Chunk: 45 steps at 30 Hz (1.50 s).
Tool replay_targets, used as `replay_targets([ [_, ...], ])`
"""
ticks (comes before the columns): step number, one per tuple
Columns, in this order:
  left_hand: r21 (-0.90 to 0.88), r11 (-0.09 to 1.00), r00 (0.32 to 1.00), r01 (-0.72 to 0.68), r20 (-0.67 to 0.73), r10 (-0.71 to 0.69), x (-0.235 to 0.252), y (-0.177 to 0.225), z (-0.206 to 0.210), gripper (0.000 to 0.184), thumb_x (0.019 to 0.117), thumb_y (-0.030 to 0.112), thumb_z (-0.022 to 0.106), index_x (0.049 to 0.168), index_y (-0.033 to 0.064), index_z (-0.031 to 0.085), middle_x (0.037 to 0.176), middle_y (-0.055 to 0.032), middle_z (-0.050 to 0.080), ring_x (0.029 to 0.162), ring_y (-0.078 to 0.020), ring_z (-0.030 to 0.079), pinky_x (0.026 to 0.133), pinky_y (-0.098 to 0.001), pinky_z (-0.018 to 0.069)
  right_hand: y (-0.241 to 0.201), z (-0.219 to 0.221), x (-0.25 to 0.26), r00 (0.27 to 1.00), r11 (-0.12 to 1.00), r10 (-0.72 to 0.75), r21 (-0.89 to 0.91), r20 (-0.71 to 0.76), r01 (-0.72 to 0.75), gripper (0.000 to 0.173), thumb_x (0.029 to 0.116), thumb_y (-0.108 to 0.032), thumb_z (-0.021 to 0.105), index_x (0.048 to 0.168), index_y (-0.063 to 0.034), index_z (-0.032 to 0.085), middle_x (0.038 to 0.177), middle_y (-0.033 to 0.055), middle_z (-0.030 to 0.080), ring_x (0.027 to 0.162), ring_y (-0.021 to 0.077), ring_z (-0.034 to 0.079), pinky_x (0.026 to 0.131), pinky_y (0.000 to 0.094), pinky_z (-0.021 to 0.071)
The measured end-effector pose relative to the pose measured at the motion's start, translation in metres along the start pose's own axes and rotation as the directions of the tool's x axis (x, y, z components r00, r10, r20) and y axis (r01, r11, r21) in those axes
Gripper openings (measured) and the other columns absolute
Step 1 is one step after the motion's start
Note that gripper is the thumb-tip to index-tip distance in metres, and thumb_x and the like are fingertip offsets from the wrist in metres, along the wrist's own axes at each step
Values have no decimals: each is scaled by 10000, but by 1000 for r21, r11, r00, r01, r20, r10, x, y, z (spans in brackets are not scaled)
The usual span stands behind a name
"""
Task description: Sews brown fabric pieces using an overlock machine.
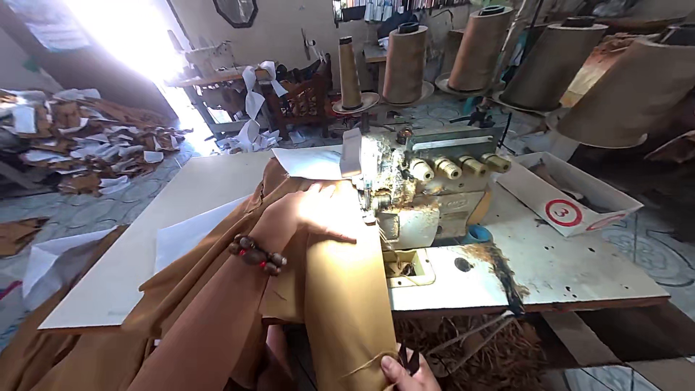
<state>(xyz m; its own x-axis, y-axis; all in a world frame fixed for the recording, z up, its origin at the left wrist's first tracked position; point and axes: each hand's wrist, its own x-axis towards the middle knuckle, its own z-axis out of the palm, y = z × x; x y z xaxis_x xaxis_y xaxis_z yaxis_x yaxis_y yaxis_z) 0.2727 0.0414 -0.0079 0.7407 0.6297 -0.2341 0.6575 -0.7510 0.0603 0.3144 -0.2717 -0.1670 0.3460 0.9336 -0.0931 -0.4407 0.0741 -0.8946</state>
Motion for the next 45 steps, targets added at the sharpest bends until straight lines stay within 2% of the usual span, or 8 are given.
replay_targets([
  [3, 13, 998, 998, 54, 40, -54, 21, 4, -16, 1384, 593, 694, 881, 1657, 171, 167, 1688, -137, 242, 1478, -365, 382, 1127, -607, 388, -14, 4, 25, 998, 998, -27, -64, -65, 23, 198, 991, -33, 475, 904, -138, 618, 560, -109, 576, 425, -36, 473, 434, 154, 431],
  [11, 3, 966, 964, 258, 70, -258, 4, 45, -64, 931, 949, 461, 699, 1653, 144, 177, 1677, -157, 260, 1472, -387, 382, 1091, -645, 373, -44, 20, 77, 987, 998, -60, -34, -150, 55, 217, 1006, -64, 464, 830, -139, 567, 471, -98, 480, 358, -27, 420, 374, 137, 376],
  [20, -40, 993, 810, -112, -583, 67, -60, 33, 20, 458, 993, 277, 650, 1392, 60, 593, 1454, -207, 541, 1207, -426, 614, 938, -637, 516, -59, 35, 94, 973, 996, -56, 60, -224, 71, 174, 1070, -60, 472, 910, -53, 539, 498, -47, 470, 363, 2, 405, 378, 146, 378],
  [29, -445, 779, 894, -442, -292, 341, -185, 50, 147, 355, 851, 406, 761, 911, 57, 736, 1079, -115, 679, 1007, -262, 656, 838, -478, 555, 24, 20, -4, 996, 995, -25, 93, -85, 33, 101, 989, -87, 512, 950, -139, 590, 543, -102, 538, 415, 33, 523, 463, 236, 546],
  [35, -601, 702, 905, -383, -94, 414, -267, 63, 218, 198, 943, 199, 696, 991, 13, 744, 956, -103, 752, 973, -238, 728, 998, -567, 519, 60, -5, -64, 987, 997, 75, -21, -141, -78, 123, 1010, -107, 500, 1004, -129, 621, 578, -117, 547, 426, 18, 512, 458, 217, 528],
  [38, -633, 687, 934, -356, -232, 270, -277, 69, 220, 185, 984, 139, 599, 1078, -12, 652, 871, -91, 722, 801, -123, 716, 753, -317, 604, 56, -3, -54, 978, 982, -1, -184, -210, -38, 296, 992, -152, 579, 1254, -20, 542, 814, -40, 608, 573, 19, 571, 532, 224, 548],
  [41, -650, 637, 908, -415, -342, 243, -284, 72, 216, 193, 975, 56, 520, 1109, -37, 622, 915, -106, 722, 851, -61, 700, 791, -202, 568, 59, 2, -25, 957, 918, -179, -389, -230, 78, 647, 891, -239, 739, 1380, 88, 473, 1226, 160, 619, 1020, 90, 621, 856, 246, 535],
  [45, -657, 657, 918, -371, -365, 153, -306, 65, 206, 162, 965, 26, 549, 1062, -45, 659, 929, -87, 734, 873, -27, 697, 824, -190, 571, 68, -3, 22, 895, 888, -243, -457, -373, 51, 503, 906, -135, 724, 1321, 76, 536, 1164, 214, 652, 990, 222, 654, 865, 389, 552],
])
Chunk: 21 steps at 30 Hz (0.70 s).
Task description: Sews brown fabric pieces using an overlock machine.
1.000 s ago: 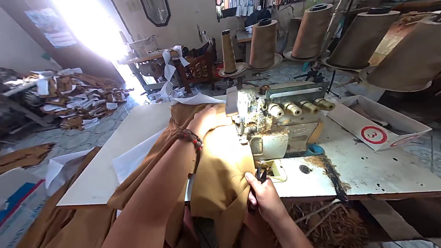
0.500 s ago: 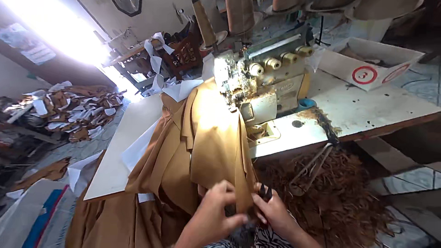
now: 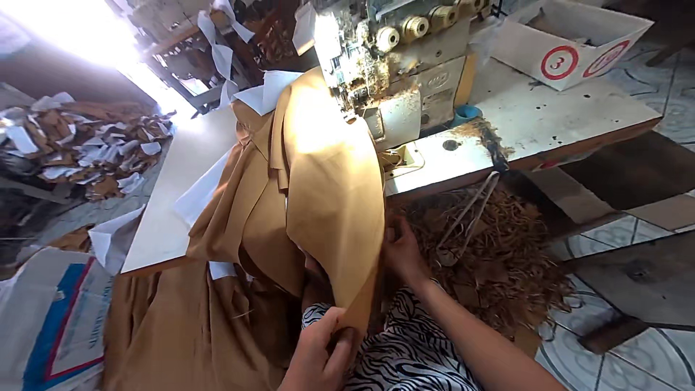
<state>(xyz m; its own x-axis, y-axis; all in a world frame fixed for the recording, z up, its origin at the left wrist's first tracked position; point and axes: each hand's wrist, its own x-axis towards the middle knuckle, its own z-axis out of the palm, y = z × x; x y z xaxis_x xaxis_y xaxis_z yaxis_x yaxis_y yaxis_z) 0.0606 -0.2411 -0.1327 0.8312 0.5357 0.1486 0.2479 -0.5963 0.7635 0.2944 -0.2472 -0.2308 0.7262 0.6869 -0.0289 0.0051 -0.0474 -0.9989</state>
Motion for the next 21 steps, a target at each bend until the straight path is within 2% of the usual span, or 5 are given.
replay_targets([
  [8, 14, 989, 981, 147, -133, -144, -27, 4, -31, 118, 906, 0, 619, 980, -68, 680, 919, -25, 732, 889, 42, 676, 846, -170, 570, 35, 21, 9, 940, 996, -85, -8, -332, 88, 577, 849, -106, 761, 1291, 156, 498, 1236, 326, 591, 1100, 345, 630, 965, 450, 519],
  [11, -8, 989, 983, 145, -112, -145, -26, 1, -25, 118, 909, 3, 624, 984, -66, 684, 919, -26, 737, 885, 40, 681, 844, -171, 574, 34, 27, -12, 961, 996, -87, 1, -262, 90, 548, 951, -213, 679, 1288, 176, 491, 1197, 316, 618, 1123, 325, 636, 993, 422, 512],
  [14, -26, 992, 988, 125, -85, -127, -22, -1, -18, 126, 913, 10, 628, 988, -67, 693, 931, -42, 739, 904, 30, 682, 858, -174, 570, 33, 33, -20, 986, 998, -14, 64, -163, 25, 719, 882, -275, 783, 1344, 171, 460, 1250, 300, 608, 1168, 302, 621, 1020, 403, 504],
  [18, -22, 991, 989, 131, -65, -132, -21, -1, -16, 114, 910, 9, 635, 976, -63, 695, 919, -45, 735, 894, 25, 682, 851, -171, 570, 40, 35, 5, 967, 970, 193, 180, -167, -163, 574, 912, -125, 750, 1365, 125, 502, 1307, 304, 571, 1196, 324, 599, 1030, 432, 499],
  [21, -30, 992, 985, 126, -115, -129, -23, 4, -17, 144, 889, 6, 659, 1020, -54, 658, 945, -17, 732, 909, 42, 677, 847, -170, 574, 28, 22, 2, 922, 893, 384, 275, -52, -356, 308, 1001, -88, 631, 1269, 58, 590, 1053, 155, 649, 868, 162, 633, 770, 323, 545],
])
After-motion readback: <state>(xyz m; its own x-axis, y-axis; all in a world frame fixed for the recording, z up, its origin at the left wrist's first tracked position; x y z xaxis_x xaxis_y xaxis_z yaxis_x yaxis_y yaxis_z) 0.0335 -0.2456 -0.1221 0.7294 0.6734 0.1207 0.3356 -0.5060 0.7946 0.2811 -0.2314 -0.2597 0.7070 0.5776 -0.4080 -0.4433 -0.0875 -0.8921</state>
